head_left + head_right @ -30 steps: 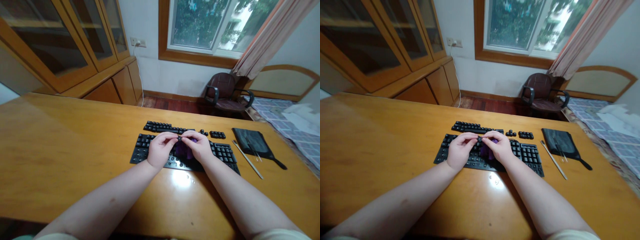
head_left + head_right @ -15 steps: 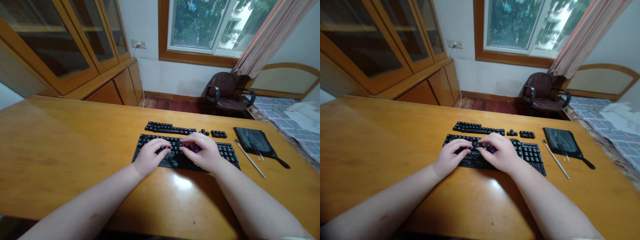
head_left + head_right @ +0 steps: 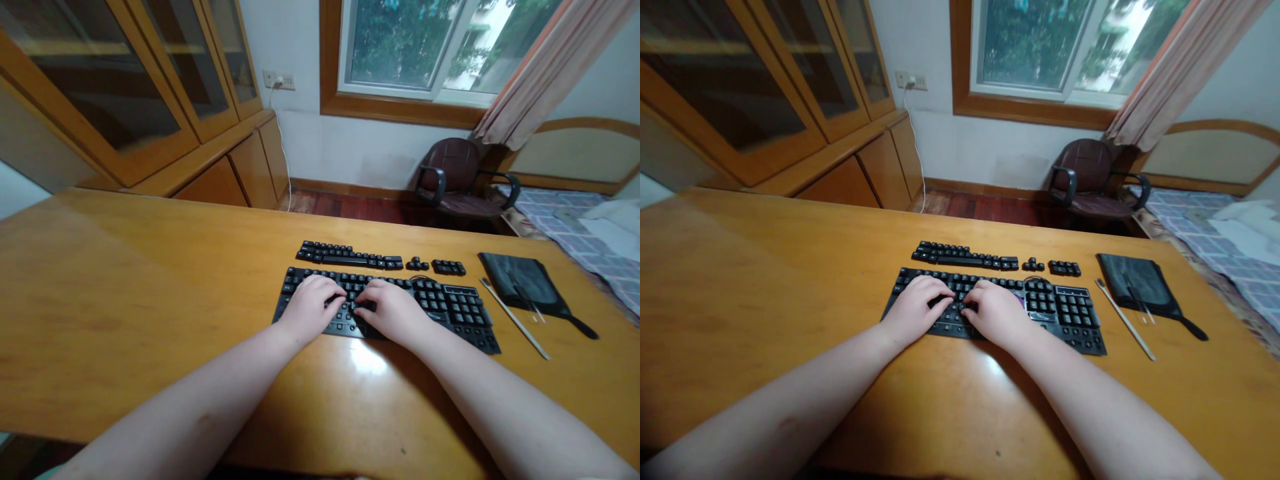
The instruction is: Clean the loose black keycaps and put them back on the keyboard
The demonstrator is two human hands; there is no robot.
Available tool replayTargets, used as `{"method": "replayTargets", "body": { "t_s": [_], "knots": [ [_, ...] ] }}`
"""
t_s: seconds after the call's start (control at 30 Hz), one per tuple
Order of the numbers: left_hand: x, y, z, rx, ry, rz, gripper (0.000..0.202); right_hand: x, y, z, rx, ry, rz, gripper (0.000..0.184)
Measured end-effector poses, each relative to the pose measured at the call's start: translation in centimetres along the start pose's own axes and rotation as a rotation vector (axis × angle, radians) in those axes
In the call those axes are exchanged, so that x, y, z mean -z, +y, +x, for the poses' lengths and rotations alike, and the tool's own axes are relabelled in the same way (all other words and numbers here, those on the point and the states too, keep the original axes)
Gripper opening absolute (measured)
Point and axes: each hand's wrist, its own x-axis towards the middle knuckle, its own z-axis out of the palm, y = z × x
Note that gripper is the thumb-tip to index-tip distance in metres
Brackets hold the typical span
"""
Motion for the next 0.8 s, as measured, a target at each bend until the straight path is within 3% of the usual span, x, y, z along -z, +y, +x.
{"method": "replayTargets", "body": {
  "t_s": [0.8],
  "knots": [
    [0.19,0.36,-0.22,-0.080,-0.092,-0.028,0.020,-0.25,0.16,0.13,-0.002,-0.006,-0.031,0.010]
  ]
}}
